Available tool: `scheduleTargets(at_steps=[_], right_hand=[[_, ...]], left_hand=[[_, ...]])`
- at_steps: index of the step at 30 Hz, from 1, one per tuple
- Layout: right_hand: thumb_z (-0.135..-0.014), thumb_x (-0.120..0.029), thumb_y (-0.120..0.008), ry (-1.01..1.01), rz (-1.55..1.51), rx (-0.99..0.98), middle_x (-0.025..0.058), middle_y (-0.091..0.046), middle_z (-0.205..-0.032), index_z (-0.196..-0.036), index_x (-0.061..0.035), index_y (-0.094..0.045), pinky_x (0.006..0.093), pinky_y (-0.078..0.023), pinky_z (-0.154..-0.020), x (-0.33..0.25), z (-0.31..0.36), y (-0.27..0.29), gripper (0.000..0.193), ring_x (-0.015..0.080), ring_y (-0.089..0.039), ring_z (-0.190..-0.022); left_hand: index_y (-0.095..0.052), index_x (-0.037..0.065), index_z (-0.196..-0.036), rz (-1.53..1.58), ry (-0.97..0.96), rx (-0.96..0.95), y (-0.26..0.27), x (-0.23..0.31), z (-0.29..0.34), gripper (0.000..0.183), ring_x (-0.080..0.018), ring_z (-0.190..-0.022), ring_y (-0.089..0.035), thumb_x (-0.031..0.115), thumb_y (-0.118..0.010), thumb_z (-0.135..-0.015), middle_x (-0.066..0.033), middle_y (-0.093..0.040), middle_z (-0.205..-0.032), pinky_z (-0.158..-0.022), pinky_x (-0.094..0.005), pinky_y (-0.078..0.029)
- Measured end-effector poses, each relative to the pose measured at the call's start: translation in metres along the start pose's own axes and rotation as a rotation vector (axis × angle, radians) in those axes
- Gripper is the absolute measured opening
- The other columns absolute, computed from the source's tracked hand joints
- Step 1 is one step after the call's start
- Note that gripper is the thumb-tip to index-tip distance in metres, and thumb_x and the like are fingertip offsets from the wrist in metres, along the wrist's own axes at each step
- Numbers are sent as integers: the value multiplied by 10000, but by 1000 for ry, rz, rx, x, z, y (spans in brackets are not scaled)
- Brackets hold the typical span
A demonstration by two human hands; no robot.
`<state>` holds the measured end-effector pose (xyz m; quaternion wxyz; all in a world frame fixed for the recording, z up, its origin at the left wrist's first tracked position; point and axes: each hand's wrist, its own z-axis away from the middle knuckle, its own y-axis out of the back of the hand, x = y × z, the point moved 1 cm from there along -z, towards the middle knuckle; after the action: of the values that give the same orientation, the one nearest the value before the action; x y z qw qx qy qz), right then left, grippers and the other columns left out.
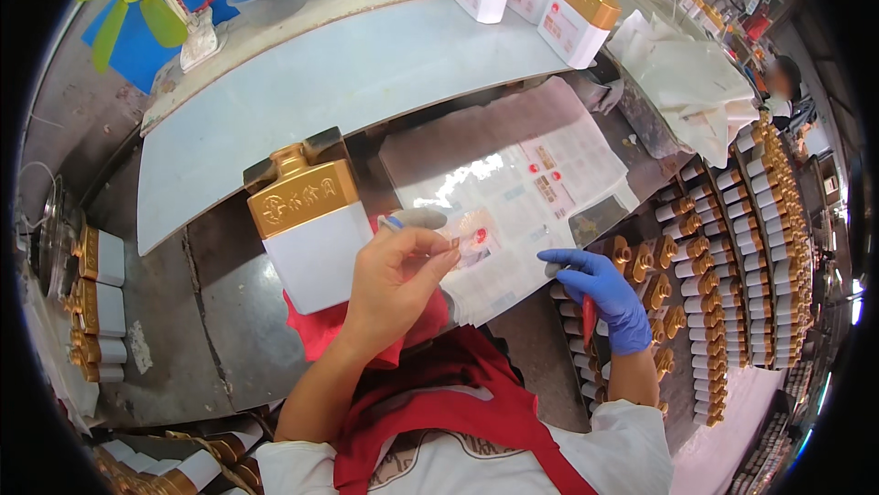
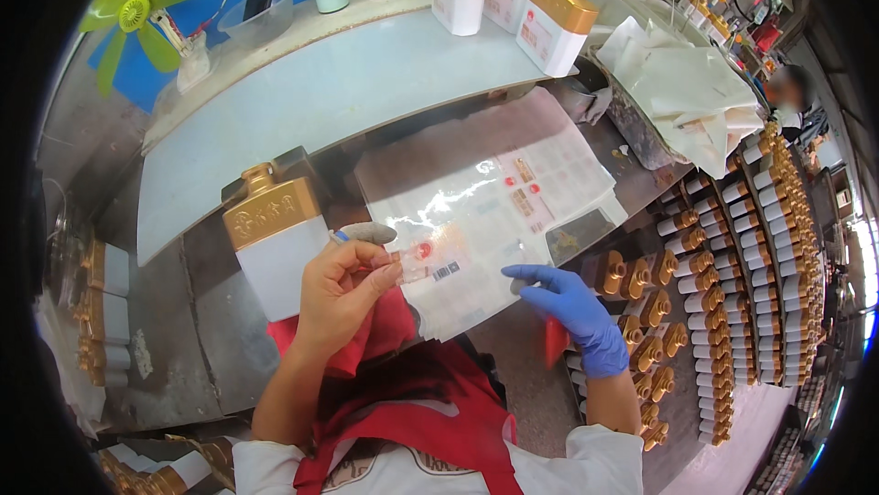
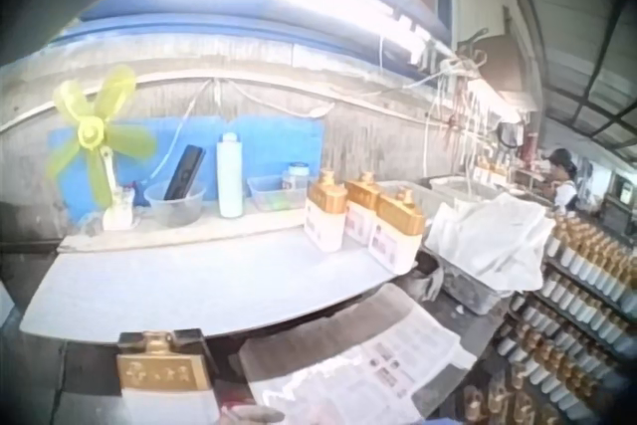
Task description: The person applies adhesive labels to the sides of gold and white containers. They peel labels from a sheet, align them on the container, and smooth them down with their gloved fingers. The process is repeated for multiple containers in a production setting.
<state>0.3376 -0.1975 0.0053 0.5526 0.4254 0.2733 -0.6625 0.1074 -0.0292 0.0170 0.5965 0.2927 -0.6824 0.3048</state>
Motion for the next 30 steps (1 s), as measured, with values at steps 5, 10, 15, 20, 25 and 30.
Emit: scheduleTargets(at_steps=[5,10,15,20,25,30], right_hand=[[-873,-111,-528,-78,-268,23,-64,-443,-640,-1273,17,-504,173,-295,-444,21,4,-2,421,25,-359,-505],[-863,-116,-570,79,142,331,-37,-519,-710,-1221,-40,-577,180,-361,-530,31,9,-4,366,29,-430,-585],[-842,-108,-607,201,438,564,-32,-540,-739,-1193,-86,-608,187,-389,-591,27,0,-5,352,23,-453,-638],[-763,-88,-610,242,-322,46,-11,-619,-888,-1285,-24,-510,152,-360,-559,-14,-4,-69,535,11,-441,-631],[-815,-69,-594,226,-627,-120,-9,-545,-685,-1157,-6,-564,173,-353,-464,-37,-34,-136,349,44,-447,-513],[-793,-67,-691,327,-346,131,-28,-569,-650,-862,-28,-646,173,-347,-449,-72,-35,-140,92,27,-469,-519]], left_hand=[[-580,-54,-900,-3,50,-83,3,0,2,90,-118,-888,-576,-51,-632,-826,-62,-538,-978,-795,-241,-502],[-637,-37,-859,15,50,-10,3,-3,3,101,-126,-807,-607,45,-670,-809,-86,-610,-900,-736,-250,-517],[-618,-40,-885,98,-9,-9,3,-7,6,95,-123,-817,-606,12,-659,-818,-87,-614,-935,-747,-244,-510],[-565,-41,-963,496,72,-15,8,0,13,128,-133,-836,-614,-9,-623,-854,-66,-600,-928,-757,-263,-518],[-533,-27,-1001,586,-43,125,16,9,27,125,-154,-868,-617,-35,-566,-880,-83,-590,-963,-795,-287,-527],[-541,-16,-1003,182,-234,289,42,15,56,164,-170,-926,-593,-69,-574,-851,-137,-535,-1102,-821,-279,-506]])
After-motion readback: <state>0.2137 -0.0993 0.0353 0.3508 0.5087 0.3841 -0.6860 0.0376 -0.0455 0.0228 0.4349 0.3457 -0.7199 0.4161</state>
